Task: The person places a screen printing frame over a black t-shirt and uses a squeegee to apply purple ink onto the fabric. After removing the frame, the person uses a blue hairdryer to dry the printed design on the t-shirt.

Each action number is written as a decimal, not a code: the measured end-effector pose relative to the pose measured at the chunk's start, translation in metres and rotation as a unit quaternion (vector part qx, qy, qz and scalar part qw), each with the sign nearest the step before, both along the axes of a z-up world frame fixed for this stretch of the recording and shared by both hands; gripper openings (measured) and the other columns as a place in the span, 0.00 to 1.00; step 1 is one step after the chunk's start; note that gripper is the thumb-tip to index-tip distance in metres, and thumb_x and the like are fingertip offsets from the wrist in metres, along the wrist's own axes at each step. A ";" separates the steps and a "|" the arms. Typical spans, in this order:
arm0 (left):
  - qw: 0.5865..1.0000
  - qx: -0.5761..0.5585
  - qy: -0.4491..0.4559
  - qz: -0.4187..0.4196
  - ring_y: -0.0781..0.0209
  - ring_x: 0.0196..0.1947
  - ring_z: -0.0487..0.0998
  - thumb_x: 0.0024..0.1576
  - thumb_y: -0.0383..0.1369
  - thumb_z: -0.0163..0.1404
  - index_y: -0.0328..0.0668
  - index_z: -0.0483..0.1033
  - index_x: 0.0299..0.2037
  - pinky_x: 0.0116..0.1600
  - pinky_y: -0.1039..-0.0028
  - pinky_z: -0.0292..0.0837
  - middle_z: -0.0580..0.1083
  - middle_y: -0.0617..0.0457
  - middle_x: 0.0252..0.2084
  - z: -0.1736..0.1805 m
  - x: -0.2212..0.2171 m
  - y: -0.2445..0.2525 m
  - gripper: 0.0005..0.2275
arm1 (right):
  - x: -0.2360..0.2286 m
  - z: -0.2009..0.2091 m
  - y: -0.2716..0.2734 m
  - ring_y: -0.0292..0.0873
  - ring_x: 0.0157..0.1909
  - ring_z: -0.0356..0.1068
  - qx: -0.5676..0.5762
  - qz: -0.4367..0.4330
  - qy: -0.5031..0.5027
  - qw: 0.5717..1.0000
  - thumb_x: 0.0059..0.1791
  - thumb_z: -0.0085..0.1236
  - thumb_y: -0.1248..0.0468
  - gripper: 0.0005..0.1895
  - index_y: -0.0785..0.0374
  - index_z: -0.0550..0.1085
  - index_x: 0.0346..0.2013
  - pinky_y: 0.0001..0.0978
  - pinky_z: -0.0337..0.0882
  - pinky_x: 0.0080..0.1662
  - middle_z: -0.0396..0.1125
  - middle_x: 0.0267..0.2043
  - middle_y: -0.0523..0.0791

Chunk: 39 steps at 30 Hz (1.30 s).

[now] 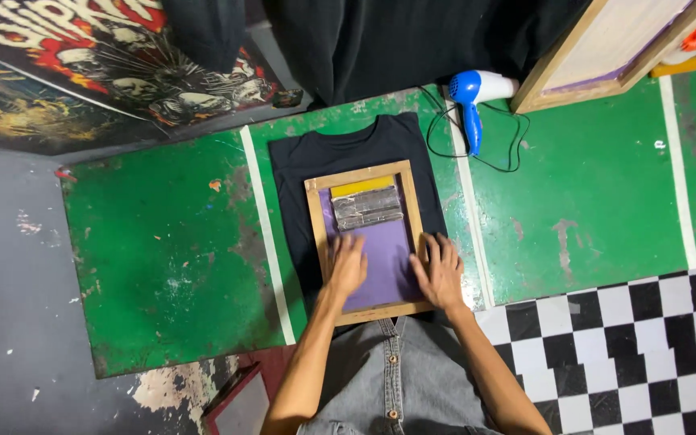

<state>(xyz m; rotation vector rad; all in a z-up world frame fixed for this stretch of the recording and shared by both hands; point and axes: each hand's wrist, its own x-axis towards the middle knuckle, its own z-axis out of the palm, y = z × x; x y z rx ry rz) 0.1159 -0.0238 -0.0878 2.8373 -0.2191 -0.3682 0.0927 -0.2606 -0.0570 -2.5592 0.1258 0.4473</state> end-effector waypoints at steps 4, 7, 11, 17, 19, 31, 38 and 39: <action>0.996 -0.041 0.073 0.039 0.43 0.71 0.57 0.58 0.34 0.52 0.47 0.55 0.73 0.64 0.46 0.64 0.57 0.45 0.72 0.038 0.061 -0.008 0.31 | 0.014 -0.036 0.007 0.55 0.75 0.46 -0.040 -0.015 -0.098 0.994 0.61 0.35 0.47 0.23 0.46 0.58 0.71 0.61 0.48 0.67 0.51 0.70 0.48; 0.995 -0.004 0.099 0.024 0.41 0.76 0.49 0.54 0.32 0.57 0.51 0.50 0.75 0.68 0.44 0.59 0.49 0.45 0.76 0.022 0.084 -0.013 0.38 | 0.013 -0.057 0.010 0.51 0.75 0.44 -0.044 -0.049 -0.159 0.985 0.62 0.34 0.50 0.21 0.42 0.62 0.69 0.54 0.43 0.67 0.50 0.70 0.44; 0.991 0.072 0.113 0.000 0.38 0.78 0.42 0.52 0.33 0.60 0.48 0.42 0.77 0.67 0.40 0.57 0.46 0.41 0.78 -0.017 0.089 -0.029 0.45 | 0.014 -0.073 0.005 0.48 0.74 0.49 -0.075 -0.055 -0.209 0.973 0.61 0.36 0.52 0.18 0.39 0.68 0.64 0.49 0.46 0.65 0.55 0.69 0.41; 0.989 0.128 0.068 0.006 0.28 0.73 0.51 0.48 0.34 0.60 0.41 0.52 0.73 0.60 0.26 0.55 0.56 0.36 0.73 -0.029 0.111 -0.046 0.41 | 0.023 -0.072 0.004 0.47 0.72 0.54 -0.102 -0.047 -0.247 0.963 0.59 0.38 0.52 0.18 0.38 0.70 0.62 0.45 0.50 0.63 0.59 0.67 0.40; 0.986 0.108 0.123 0.015 0.27 0.73 0.51 0.46 0.38 0.63 0.40 0.51 0.74 0.57 0.22 0.55 0.56 0.36 0.73 -0.028 0.122 -0.040 0.45 | 0.024 -0.074 0.006 0.48 0.72 0.54 -0.098 -0.047 -0.237 0.966 0.59 0.39 0.52 0.18 0.38 0.70 0.62 0.46 0.51 0.63 0.59 0.67 0.40; 0.978 0.075 0.185 0.059 0.38 0.72 0.55 0.50 0.40 0.54 0.46 0.53 0.73 0.60 0.31 0.55 0.58 0.49 0.74 -0.014 0.100 -0.046 0.38 | 0.012 -0.086 0.004 0.48 0.74 0.51 -0.124 -0.052 -0.215 0.967 0.59 0.37 0.50 0.17 0.38 0.70 0.61 0.46 0.50 0.64 0.58 0.68 0.39; 0.996 0.079 0.050 0.006 0.32 0.56 0.69 0.47 0.32 0.58 0.37 0.70 0.56 0.47 0.29 0.66 0.71 0.40 0.53 0.028 -0.071 -0.053 0.25 | 0.004 -0.096 0.004 0.45 0.74 0.51 -0.132 -0.060 -0.213 0.966 0.61 0.34 0.49 0.17 0.37 0.69 0.60 0.45 0.51 0.65 0.56 0.68 0.37; 0.993 0.054 0.108 0.008 0.31 0.56 0.69 0.47 0.32 0.59 0.36 0.69 0.58 0.47 0.28 0.67 0.71 0.39 0.55 0.037 -0.088 -0.055 0.27 | 0.004 -0.098 0.004 0.46 0.74 0.51 -0.125 -0.062 -0.211 0.967 0.61 0.33 0.48 0.18 0.37 0.70 0.60 0.46 0.51 0.65 0.56 0.68 0.37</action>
